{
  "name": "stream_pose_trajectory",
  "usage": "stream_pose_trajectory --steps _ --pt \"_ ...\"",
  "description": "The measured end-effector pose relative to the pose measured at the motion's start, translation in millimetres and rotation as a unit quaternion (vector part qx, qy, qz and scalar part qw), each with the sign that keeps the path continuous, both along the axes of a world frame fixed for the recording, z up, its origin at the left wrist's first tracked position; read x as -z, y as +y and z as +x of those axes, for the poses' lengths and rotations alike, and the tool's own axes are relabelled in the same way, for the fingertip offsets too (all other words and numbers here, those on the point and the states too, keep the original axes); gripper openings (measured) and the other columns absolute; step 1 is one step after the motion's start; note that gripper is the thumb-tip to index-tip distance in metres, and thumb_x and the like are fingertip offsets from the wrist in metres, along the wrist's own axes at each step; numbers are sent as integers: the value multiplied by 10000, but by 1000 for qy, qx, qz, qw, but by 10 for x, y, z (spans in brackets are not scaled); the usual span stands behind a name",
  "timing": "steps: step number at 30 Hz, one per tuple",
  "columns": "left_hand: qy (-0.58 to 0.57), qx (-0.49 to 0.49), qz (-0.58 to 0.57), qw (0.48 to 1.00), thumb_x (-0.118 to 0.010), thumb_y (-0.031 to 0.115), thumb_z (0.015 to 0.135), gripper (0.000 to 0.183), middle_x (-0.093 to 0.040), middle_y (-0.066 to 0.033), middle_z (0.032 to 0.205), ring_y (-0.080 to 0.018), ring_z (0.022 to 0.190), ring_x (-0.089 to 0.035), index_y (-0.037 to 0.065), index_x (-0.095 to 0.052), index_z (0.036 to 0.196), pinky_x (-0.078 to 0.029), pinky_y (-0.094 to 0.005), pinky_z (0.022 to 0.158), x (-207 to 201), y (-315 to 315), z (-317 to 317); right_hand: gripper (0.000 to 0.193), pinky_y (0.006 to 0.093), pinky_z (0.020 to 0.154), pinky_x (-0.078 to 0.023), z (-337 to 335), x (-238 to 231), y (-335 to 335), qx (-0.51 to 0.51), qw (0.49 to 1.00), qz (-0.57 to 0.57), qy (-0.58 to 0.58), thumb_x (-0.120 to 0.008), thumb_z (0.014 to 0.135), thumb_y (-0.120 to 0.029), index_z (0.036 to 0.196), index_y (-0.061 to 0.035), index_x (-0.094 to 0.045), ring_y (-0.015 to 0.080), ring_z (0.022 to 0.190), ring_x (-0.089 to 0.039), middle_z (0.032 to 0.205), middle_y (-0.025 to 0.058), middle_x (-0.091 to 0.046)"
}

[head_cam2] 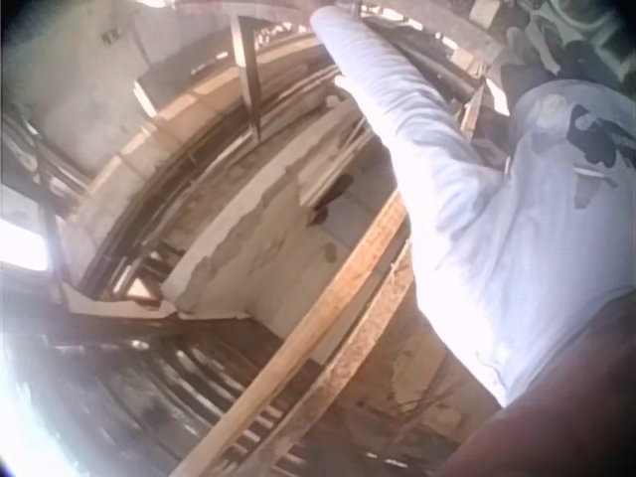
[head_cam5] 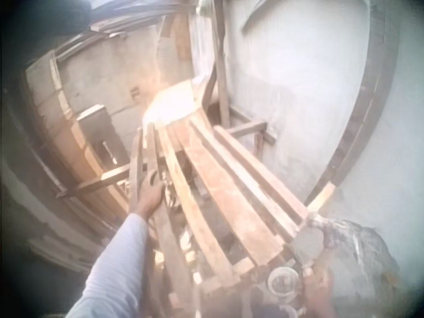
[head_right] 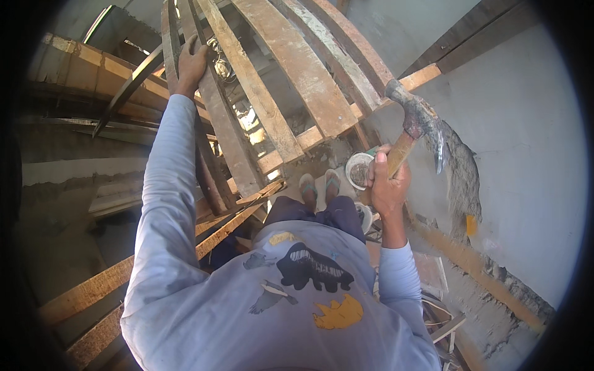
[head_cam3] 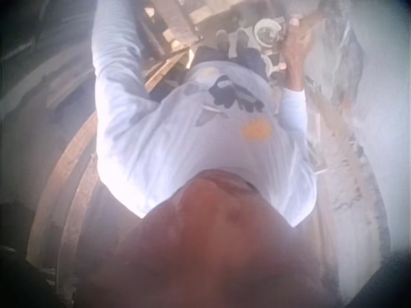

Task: The person hammers nails into wooden planks to assemble a wooden structure. They repeatedly position planks, retrieve nails from a bucket, and drive them in with a hammer.

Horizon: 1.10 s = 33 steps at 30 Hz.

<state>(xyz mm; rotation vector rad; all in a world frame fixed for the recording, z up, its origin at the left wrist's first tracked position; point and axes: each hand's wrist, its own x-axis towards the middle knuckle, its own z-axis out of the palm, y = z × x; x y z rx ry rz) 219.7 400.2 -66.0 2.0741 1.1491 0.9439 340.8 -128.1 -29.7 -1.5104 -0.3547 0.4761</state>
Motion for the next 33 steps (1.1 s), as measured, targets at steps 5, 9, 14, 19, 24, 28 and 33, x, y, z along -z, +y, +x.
stream_pose_trajectory --steps 5,9,14,19,24,28,33 --pt "85 -13 0 996 -713 353 888 712 -587 -256 1465 -382 1361 -569 72 -515 1512 -429 -419 1146 -106 -89 -144 225 244 483 -392 -106 172 -446 42 989 -142 28 -574 1093 -269 1141 -49 -562 65 536 -442 685 -19 -484" --pt "83 -7 25 996 -713 362 895 795 -559 -275 1489 -404 1365 -562 -17 -442 1539 -420 -421 1153 -176 -388 -80 219 240 458 -376 -322 576 -858 79 978 -166 103 -569 1098 -272 1103 -53 -576 58 513 -441 689 -23 -493" --pt "10 -14 88 996 -689 300 964 697 -548 -288 1481 -355 1360 -558 -69 -461 1510 -410 -409 1146 -648 -946 -275 200 257 440 -413 -388 1156 -1284 36 970 -197 138 -587 1077 -237 1061 -38 -594 72 485 -494 653 -15 -532" --pt "-205 39 218 954 -544 193 1099 380 -649 -234 1265 -278 1156 -649 -67 -531 1376 -543 -371 974 -1505 -3003 64 211 285 455 -444 -327 1573 -1550 47 941 -240 235 -599 1049 -257 1030 -47 -602 95 491 -517 641 -13 -533" --pt "-72 451 -8 890 -669 144 1010 149 -677 -112 853 -216 725 -667 2 -693 1047 -552 -340 693 -532 -4470 145 247 325 506 -491 -465 2072 -1619 34 915 -194 353 -598 1025 -278 1048 -32 -603 135 543 -588 697 43 -604" --pt "138 333 -503 786 -637 175 1058 334 -708 -87 1033 -120 937 -651 -6 -531 1317 -533 -287 884 1237 -4834 32 322 480 692 -561 -727 2044 -1477 8 942 -236 237 -601 1001 -284 1137 7 -593 362 736 -721 831 202 -702" --pt "206 258 -652 683 -586 177 1078 337 -741 -153 1076 -199 990 -713 5 -501 1354 -567 -341 956 2026 -5127 311 459 522 774 -552 -974 2449 -1316 -122 953 -178 212 -650 989 -285 1264 68 -548 476 863 -692 895 297 -691"
